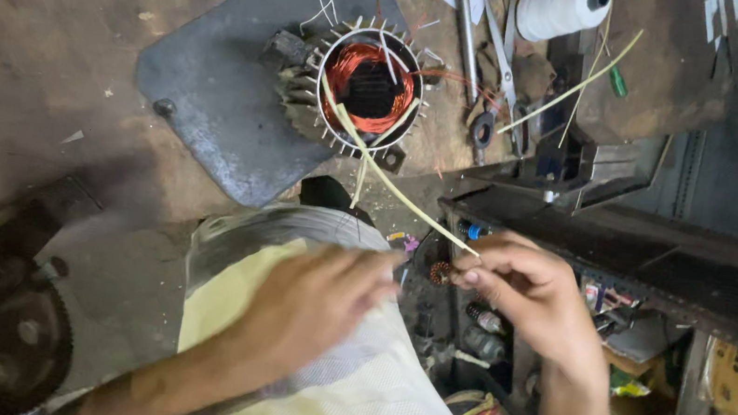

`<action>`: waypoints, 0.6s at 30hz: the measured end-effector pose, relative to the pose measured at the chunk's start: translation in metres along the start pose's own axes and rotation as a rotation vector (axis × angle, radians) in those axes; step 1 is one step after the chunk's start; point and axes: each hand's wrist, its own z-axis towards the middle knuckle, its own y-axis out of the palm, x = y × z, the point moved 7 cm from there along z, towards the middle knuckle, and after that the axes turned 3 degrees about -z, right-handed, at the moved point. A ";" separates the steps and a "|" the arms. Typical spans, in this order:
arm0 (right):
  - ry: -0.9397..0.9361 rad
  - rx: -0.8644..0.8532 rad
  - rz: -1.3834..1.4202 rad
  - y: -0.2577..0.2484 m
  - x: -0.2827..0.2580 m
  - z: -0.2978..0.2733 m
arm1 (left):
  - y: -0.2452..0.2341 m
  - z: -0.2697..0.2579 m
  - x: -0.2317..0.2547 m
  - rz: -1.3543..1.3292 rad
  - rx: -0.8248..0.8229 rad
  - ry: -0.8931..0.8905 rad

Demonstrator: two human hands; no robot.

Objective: The person is working on an electrical motor stator, using a thin wooden stick to manipulate and arrange the copper windings inside the stator slots. They also use a pair of scissors to cut a piece of white string or tape.

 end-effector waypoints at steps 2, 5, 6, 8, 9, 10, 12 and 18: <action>-0.139 0.056 -0.123 0.000 -0.022 -0.001 | 0.033 0.002 -0.003 -0.296 -0.059 -0.095; -0.218 0.208 -0.184 0.007 -0.044 -0.004 | 0.050 0.007 -0.011 -0.341 -0.073 -0.141; -0.222 0.268 -0.189 0.007 -0.050 -0.004 | 0.045 0.007 -0.016 -0.314 -0.038 -0.156; -0.203 0.334 -0.167 0.012 -0.055 0.004 | 0.036 0.009 -0.024 -0.236 0.032 -0.181; -0.190 0.370 -0.155 0.013 -0.058 0.009 | 0.030 0.009 -0.027 -0.190 0.063 -0.194; -0.260 0.297 -0.261 0.022 -0.066 0.016 | 0.026 0.010 -0.030 -0.143 0.093 -0.208; -0.395 0.149 -0.471 0.040 -0.080 0.026 | 0.022 0.012 -0.029 -0.090 0.159 -0.129; -0.302 0.221 -0.662 0.033 -0.094 0.051 | 0.017 0.032 -0.039 -0.104 0.271 -0.179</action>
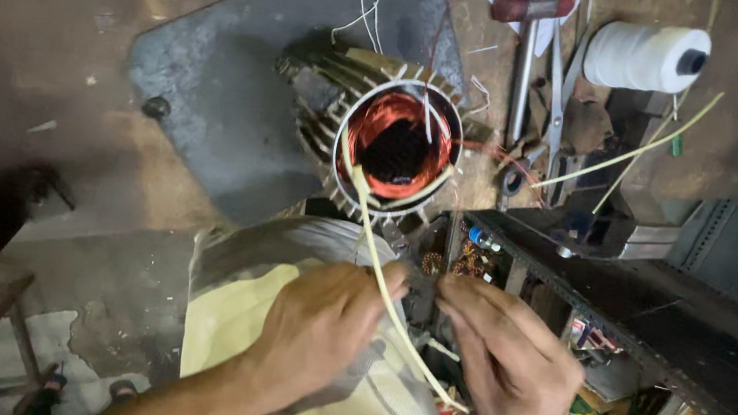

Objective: The person is working on an electrical motor stator, using a thin wooden stick to manipulate and arrange the copper windings inside the stator slots. They also use a pair of scissors to cut a piece of white string or tape.

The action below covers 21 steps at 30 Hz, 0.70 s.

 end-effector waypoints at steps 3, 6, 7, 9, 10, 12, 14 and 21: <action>-0.091 0.043 -0.033 -0.001 0.003 0.017 | -0.003 0.009 -0.005 0.000 0.055 -0.070; -0.184 -0.073 -0.043 0.005 0.000 0.024 | -0.006 0.012 -0.013 0.037 0.090 -0.091; -0.133 -0.099 -0.083 0.005 0.002 0.025 | -0.006 0.011 -0.015 0.048 0.096 -0.098; -0.033 -0.150 -0.169 0.004 0.005 0.026 | -0.003 0.008 -0.021 -0.003 0.110 -0.111; -0.002 -0.145 -0.179 0.001 0.006 0.028 | -0.001 0.006 -0.023 -0.029 0.118 -0.116; 0.058 -0.131 -0.202 -0.004 0.008 0.034 | 0.006 -0.002 -0.040 -0.132 0.068 -0.246; 0.046 -0.183 -0.230 0.005 0.008 0.044 | 0.010 -0.012 -0.057 -0.185 0.072 -0.329; -0.034 -0.210 -0.187 0.019 -0.001 0.070 | 0.045 -0.046 -0.094 -0.025 0.086 -0.330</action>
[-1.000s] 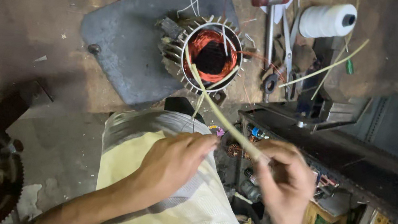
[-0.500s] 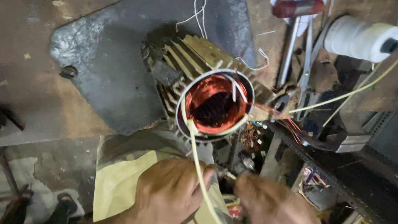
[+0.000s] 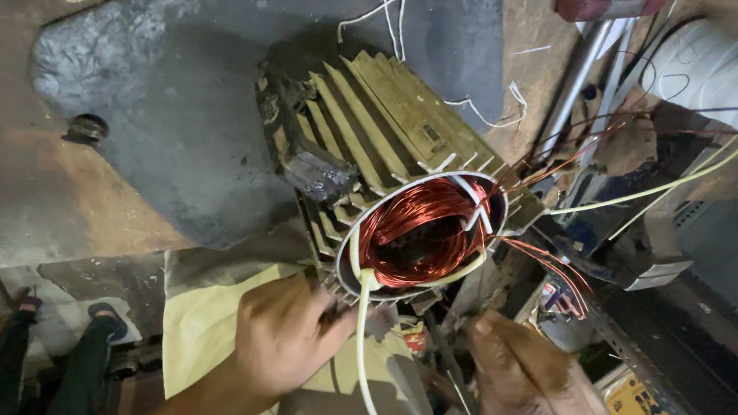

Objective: The person is working on an electrical motor stator, using a thin wooden stick to manipulate and arrange the copper windings inside the stator slots. They also use a pair of scissors to cut a piece of white string or tape.

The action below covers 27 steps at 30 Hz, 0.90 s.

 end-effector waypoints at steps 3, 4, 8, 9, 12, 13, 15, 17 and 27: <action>-0.045 -0.027 -0.054 -0.003 -0.010 0.003 | 0.001 -0.007 -0.005 -0.020 0.006 -0.037; -0.074 -0.020 -0.089 -0.002 -0.014 0.005 | -0.002 -0.008 -0.005 -0.030 0.005 -0.054; -0.207 0.007 -0.174 -0.003 -0.028 0.011 | -0.014 -0.003 0.009 -0.034 0.095 0.113; -0.243 0.015 -0.182 -0.004 -0.030 0.012 | -0.015 -0.001 0.013 -0.027 0.116 0.146; -0.413 -0.013 -0.304 -0.004 -0.040 0.007 | -0.011 0.007 0.016 0.045 0.131 0.237; -0.419 -0.001 -0.317 -0.004 -0.042 0.005 | -0.010 0.008 0.017 0.078 0.129 0.265; -0.435 0.025 -0.346 -0.003 -0.043 -0.001 | -0.014 0.007 0.016 0.053 0.134 0.309; -0.455 -0.024 -0.361 0.003 -0.045 -0.007 | -0.019 0.007 0.016 0.044 0.175 0.345; -0.374 -0.181 -0.134 0.010 -0.027 0.018 | -0.026 0.018 0.023 0.074 0.437 0.487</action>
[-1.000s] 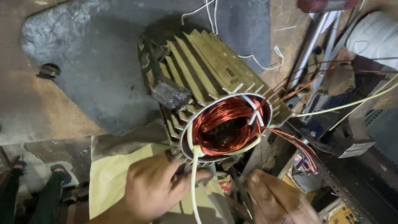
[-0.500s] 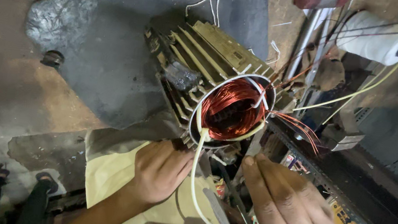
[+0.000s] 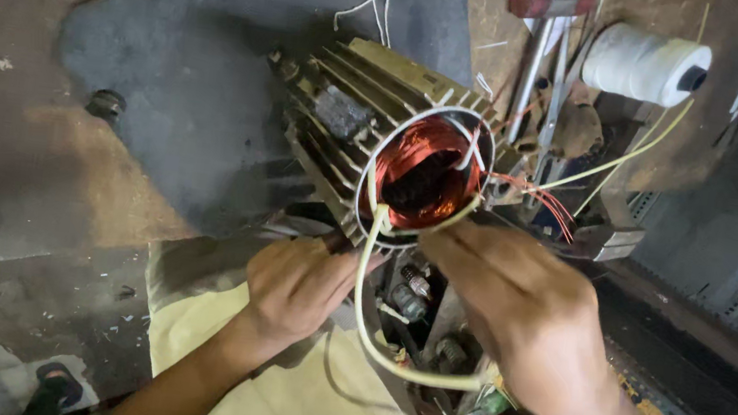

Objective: The person is working on an electrical motor stator, using a thin wooden stick to manipulate and arrange the copper windings inside the stator slots. They also use a pair of scissors to cut a piece of white string or tape.

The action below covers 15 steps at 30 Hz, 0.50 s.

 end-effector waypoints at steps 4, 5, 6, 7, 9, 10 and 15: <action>0.050 -0.011 -0.032 -0.003 -0.002 0.008 | -0.008 0.006 0.006 -0.013 -0.046 0.137; 0.073 -0.001 0.000 -0.003 -0.002 0.009 | -0.009 0.008 0.008 -0.001 -0.044 0.158; 0.095 0.009 0.032 -0.004 -0.003 0.007 | -0.009 0.009 0.010 0.011 -0.042 0.179; 0.126 0.037 0.058 -0.004 -0.004 0.004 | -0.009 0.009 0.013 0.025 -0.039 0.202; 0.187 0.093 0.112 -0.006 -0.008 -0.005 | -0.007 0.007 0.015 -0.020 -0.095 0.177; 0.232 0.119 0.136 -0.008 -0.010 -0.013 | -0.007 0.006 0.016 -0.043 -0.124 0.166; 0.288 0.323 0.070 -0.018 -0.040 -0.040 | -0.016 -0.007 0.022 0.025 -0.263 0.207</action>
